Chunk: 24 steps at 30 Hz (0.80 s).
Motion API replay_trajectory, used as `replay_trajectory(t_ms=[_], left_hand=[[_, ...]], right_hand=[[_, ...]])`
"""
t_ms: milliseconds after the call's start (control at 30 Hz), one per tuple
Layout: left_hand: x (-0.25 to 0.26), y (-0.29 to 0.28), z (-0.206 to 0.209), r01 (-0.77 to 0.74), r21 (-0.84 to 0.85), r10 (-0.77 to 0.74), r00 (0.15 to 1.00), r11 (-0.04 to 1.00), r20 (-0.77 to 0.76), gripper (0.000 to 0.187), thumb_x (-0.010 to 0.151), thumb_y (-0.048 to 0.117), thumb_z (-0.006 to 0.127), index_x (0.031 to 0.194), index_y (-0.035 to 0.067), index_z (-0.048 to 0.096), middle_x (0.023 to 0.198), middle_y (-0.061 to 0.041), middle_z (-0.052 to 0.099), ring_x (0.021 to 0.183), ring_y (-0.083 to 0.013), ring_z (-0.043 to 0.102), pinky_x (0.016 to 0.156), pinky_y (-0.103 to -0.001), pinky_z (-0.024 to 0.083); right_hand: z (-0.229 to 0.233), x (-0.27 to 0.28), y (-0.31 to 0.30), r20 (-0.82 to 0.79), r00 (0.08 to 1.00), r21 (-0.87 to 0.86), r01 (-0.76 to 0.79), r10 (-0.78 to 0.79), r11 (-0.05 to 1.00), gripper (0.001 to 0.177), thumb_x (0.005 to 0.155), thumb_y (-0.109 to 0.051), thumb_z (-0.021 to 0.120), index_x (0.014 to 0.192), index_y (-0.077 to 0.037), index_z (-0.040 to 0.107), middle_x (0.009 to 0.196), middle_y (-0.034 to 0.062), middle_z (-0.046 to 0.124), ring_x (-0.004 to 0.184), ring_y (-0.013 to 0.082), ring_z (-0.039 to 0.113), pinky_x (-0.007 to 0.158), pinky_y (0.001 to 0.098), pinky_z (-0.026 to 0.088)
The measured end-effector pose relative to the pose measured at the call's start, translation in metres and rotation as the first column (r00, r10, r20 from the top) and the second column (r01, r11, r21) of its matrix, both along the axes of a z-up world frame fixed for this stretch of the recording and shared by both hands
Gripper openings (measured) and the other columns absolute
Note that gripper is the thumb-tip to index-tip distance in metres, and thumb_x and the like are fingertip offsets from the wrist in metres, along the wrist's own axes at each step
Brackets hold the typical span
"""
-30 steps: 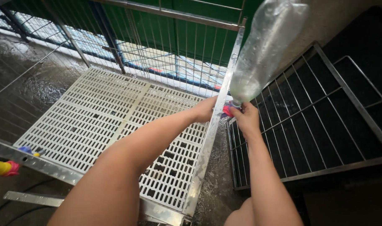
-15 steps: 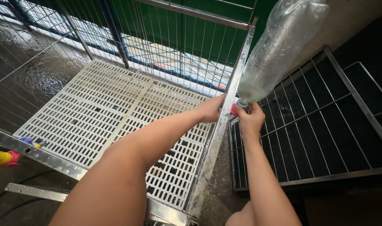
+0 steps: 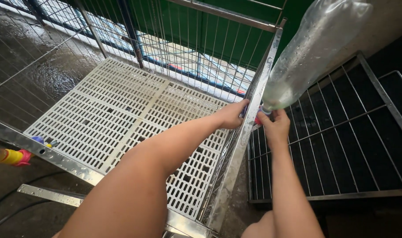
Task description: The person refills a plastic bottle from a water dispenser on a cage by hand and then secures it to the cage frame.
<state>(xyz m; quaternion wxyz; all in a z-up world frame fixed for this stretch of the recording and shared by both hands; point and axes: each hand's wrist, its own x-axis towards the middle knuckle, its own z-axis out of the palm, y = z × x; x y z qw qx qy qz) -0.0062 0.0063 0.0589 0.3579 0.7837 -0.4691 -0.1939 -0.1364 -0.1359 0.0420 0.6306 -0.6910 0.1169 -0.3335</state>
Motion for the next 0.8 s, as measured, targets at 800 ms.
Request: replay_trajectory(t_ms=[800], left_hand=[[0.001,-0.002,-0.012,0.104,-0.036,-0.106,0.992,0.994,-0.065,0.064,0.086,0.009,0.074,0.142,0.002,0.045,0.134,-0.019,0.063,0.128,-0.0313,0.060,0.111,-0.040,0.043]], right_hand=[[-0.003,-0.015,-0.023,-0.101,0.984,0.050,-0.140,0.144,0.989,0.047,0.089,-0.006,0.075,0.132,0.002,0.057,0.127,0.0123,0.070,0.116,0.0207,0.067,0.102,0.0349,0.053]])
